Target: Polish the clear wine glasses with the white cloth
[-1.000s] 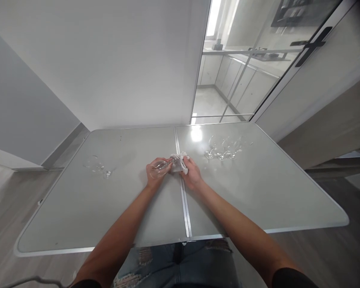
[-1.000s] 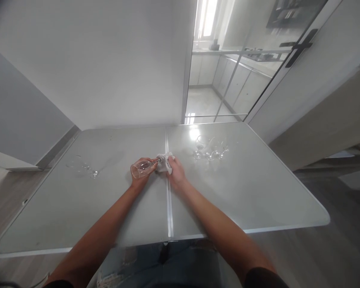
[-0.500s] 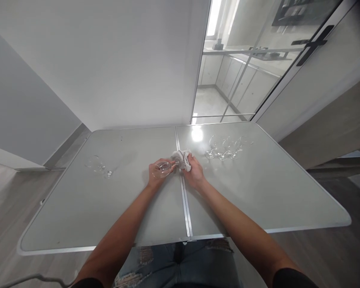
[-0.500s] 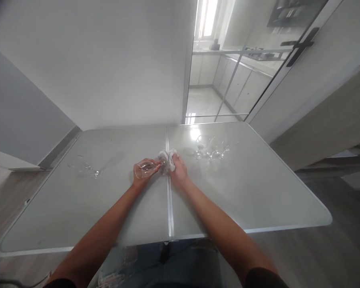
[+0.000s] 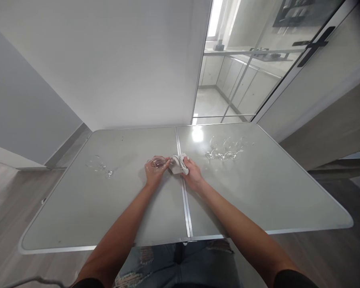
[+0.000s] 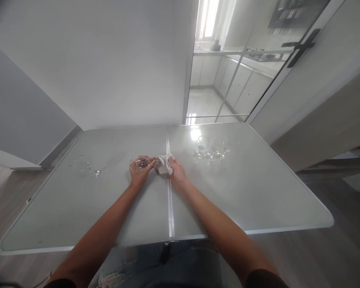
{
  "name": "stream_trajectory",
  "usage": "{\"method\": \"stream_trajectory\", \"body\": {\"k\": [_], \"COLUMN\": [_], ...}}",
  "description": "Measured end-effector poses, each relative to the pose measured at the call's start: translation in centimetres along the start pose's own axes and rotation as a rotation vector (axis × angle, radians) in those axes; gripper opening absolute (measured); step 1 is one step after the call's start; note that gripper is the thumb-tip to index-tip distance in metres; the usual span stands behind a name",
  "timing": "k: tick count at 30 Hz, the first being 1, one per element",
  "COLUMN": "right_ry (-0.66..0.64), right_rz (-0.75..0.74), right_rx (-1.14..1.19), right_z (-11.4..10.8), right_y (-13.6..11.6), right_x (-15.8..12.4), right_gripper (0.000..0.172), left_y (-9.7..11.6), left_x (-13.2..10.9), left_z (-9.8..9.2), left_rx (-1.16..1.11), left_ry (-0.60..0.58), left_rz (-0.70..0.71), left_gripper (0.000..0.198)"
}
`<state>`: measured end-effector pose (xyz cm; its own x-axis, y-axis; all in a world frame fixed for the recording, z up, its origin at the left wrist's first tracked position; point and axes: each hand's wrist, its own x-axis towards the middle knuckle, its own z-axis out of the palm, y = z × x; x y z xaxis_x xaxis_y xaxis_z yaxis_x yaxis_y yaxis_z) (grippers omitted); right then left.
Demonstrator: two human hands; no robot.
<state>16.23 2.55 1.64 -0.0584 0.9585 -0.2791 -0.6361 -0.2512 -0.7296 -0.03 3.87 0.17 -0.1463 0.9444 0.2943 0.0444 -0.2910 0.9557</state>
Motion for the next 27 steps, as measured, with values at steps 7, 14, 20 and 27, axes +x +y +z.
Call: {"method": "stream_trajectory", "body": {"k": [7, 14, 20, 27], "right_ry": [-0.061, -0.033, -0.035, -0.061], "right_rz": [-0.002, -0.089, 0.020, 0.002], "right_rx": [0.022, 0.061, -0.008, 0.009], "right_z": [-0.02, 0.00, -0.25, -0.63], "right_y": [-0.13, -0.09, -0.04, -0.04], "right_x": [-0.05, 0.04, 0.06, 0.44], "right_gripper": [0.029, 0.031, 0.029, 0.031], "left_y": [0.15, -0.19, -0.18, 0.14], "left_x": [0.00, -0.03, 0.21, 0.07], "left_z": [0.18, 0.07, -0.04, 0.01], "left_rx": [-0.025, -0.027, 0.001, 0.004], "left_ry": [-0.067, -0.182, 0.003, -0.090], "left_rz": [-0.023, -0.044, -0.018, -0.020], "left_gripper": [0.032, 0.034, 0.030, 0.031]}}
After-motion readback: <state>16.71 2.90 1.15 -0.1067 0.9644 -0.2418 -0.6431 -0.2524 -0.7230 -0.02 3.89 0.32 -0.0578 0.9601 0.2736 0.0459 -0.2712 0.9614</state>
